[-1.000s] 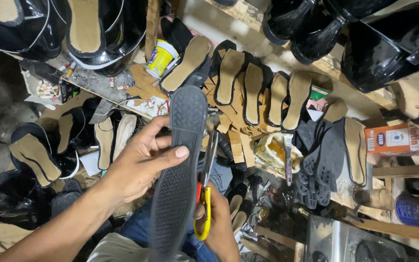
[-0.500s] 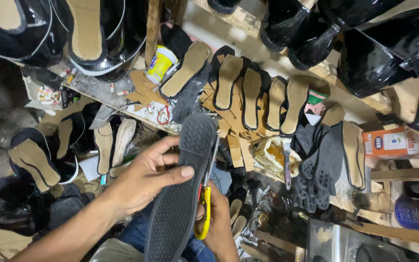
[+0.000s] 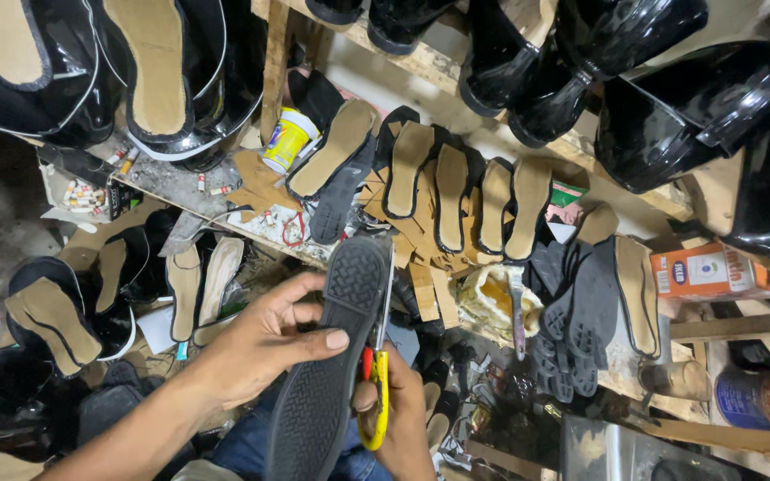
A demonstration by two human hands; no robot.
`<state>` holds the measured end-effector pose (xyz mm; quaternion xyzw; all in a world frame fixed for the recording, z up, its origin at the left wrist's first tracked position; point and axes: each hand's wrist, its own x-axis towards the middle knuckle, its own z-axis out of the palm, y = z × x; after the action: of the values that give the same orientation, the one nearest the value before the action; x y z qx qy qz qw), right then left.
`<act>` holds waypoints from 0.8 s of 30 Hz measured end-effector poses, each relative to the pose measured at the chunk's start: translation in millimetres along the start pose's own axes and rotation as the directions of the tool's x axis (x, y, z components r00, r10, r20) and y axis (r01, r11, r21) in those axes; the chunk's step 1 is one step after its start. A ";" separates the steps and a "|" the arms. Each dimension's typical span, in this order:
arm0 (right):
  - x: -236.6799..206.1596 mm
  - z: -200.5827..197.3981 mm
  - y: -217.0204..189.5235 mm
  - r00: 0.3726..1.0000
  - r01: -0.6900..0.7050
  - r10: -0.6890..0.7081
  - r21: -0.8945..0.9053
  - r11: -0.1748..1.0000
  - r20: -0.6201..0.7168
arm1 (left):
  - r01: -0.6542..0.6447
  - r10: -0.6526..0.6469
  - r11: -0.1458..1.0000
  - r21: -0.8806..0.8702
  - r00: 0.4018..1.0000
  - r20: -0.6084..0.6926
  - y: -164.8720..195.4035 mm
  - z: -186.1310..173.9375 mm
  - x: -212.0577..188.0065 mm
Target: The person trims the edges of multiple black shoe soles using yellow-handled scissors. They hold each sole in the left hand and cut along the perimeter with the right hand, then place the trimmed sole aside and pick up the next one.
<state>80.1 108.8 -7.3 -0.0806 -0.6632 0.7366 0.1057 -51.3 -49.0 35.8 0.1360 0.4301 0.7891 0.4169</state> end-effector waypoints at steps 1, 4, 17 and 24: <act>0.2 -1.3 1.2 0.999 -0.035 0.034 -0.042 0.999 -0.021 | -0.032 0.032 0.999 -0.006 0.999 0.019 3.0 -2.0 1.2; -0.8 -4.2 5.4 0.993 -0.099 0.094 -0.082 0.992 -0.069 | -0.093 0.094 0.987 0.130 0.996 0.001 14.9 -5.8 0.3; -18.6 -15.0 13.7 0.973 0.139 -0.125 0.061 0.988 -0.192 | -0.656 0.310 0.339 0.675 0.755 0.578 21.8 11.3 -14.7; -24.9 -10.6 8.4 0.937 -0.033 0.077 0.132 0.991 -0.342 | -0.616 0.271 0.333 0.714 0.788 0.553 21.8 2.8 -12.4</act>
<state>106.4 111.6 -17.3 -0.2207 -0.5845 0.7534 0.2049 -53.9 -63.1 56.5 0.5733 0.6343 0.5050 0.1181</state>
